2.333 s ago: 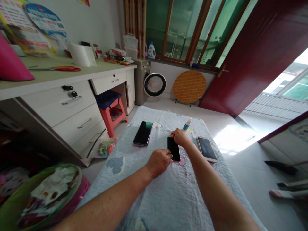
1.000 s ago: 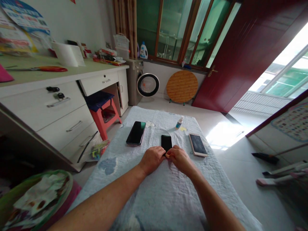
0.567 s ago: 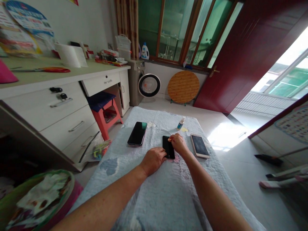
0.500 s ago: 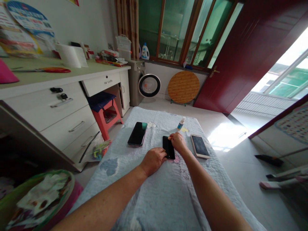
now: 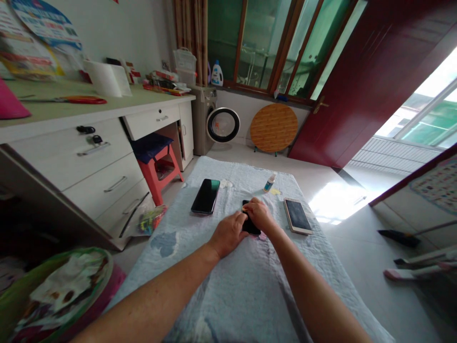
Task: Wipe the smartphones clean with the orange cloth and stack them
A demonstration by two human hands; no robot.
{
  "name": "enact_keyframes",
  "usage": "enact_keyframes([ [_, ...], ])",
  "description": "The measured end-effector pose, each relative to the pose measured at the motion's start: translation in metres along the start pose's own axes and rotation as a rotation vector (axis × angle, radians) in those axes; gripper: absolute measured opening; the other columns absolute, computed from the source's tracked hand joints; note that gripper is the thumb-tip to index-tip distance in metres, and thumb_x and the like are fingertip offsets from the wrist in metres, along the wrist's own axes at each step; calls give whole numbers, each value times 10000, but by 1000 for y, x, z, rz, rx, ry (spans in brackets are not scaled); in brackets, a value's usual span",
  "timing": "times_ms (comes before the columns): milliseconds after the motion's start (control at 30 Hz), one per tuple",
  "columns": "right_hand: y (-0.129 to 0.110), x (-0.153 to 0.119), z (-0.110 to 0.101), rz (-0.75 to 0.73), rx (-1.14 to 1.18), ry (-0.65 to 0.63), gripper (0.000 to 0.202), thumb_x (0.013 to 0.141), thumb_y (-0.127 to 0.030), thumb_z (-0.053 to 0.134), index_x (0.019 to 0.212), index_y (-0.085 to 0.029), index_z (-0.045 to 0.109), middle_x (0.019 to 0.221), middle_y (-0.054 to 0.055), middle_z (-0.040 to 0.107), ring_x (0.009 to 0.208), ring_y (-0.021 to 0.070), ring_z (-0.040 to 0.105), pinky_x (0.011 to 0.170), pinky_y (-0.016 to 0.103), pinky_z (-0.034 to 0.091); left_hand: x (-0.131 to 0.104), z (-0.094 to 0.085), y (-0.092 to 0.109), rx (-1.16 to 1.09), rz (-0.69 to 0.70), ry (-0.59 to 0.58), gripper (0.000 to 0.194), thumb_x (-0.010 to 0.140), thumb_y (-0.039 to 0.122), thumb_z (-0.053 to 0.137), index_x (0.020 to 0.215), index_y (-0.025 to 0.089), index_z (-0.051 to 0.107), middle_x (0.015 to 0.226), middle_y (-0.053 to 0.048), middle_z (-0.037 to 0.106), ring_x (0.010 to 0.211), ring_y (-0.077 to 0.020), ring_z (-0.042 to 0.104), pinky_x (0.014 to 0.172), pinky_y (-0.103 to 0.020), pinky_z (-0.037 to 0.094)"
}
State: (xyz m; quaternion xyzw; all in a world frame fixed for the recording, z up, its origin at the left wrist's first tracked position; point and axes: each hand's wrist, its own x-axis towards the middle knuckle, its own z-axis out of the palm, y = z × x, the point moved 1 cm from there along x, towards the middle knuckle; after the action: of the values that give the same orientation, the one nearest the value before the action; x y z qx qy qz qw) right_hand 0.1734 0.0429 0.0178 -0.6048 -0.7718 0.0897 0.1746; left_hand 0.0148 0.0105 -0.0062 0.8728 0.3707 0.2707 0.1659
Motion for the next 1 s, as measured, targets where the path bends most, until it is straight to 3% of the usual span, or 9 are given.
enact_keyframes([
  [100,-4,-15,-3,-69,66,-32,242,871,-114,532,918,-194,755,877,48,622,835,133,583,788,220,421,0,3,-4,-11,20,85,610,803,282,692,1315,178,378,1247,-128,551,1161,-283,539,981,-450,452],
  [200,-9,-30,-8,-112,121,-87,242,851,-89,551,921,-193,758,893,46,612,803,125,574,768,222,425,1,5,-7,-20,36,77,771,796,271,699,1424,177,262,1359,-154,504,1257,-290,486,1047,-469,405],
  [300,-13,-43,-17,-152,166,-167,240,839,-76,561,906,-198,756,899,39,607,805,117,572,769,214,423,3,6,-9,-9,28,15,677,833,300,666,1417,186,342,1359,-140,537,1272,-282,490,1065,-463,393],
  [400,-14,-53,-27,-173,177,-253,212,847,-102,564,865,-199,752,854,27,599,806,117,572,757,206,415,5,5,-10,0,29,-50,458,880,385,611,1292,202,534,1326,-108,590,1258,-268,514,1072,-452,385],
  [500,-10,-60,-36,-120,159,-289,233,850,-99,541,845,-204,749,835,18,601,779,110,574,760,207,406,5,3,-11,1,33,-85,371,872,407,623,1180,201,633,1331,-93,595,1250,-254,523,1078,-436,377],
  [700,-2,-66,-39,30,127,-253,234,804,-62,533,839,-198,721,868,15,605,742,100,574,732,197,400,6,-5,-13,-22,28,-158,365,869,245,594,1232,215,619,1386,-67,552,1283,-226,493,1104,-428,354],
  [833,-9,-68,-31,6,142,-206,216,805,-51,527,811,-185,696,876,16,590,742,95,564,716,192,394,8,-3,-16,-6,30,-186,404,888,106,462,1241,226,618,1383,-44,556,1274,-197,502,1097,-402,373],
  [1000,-25,-66,-17,-74,119,-177,134,837,-127,588,854,-196,701,917,27,585,838,124,561,770,214,401,7,3,-20,10,53,-151,396,903,107,438,1237,217,621,1370,-50,568,1261,-199,512,1093,-403,381],
])
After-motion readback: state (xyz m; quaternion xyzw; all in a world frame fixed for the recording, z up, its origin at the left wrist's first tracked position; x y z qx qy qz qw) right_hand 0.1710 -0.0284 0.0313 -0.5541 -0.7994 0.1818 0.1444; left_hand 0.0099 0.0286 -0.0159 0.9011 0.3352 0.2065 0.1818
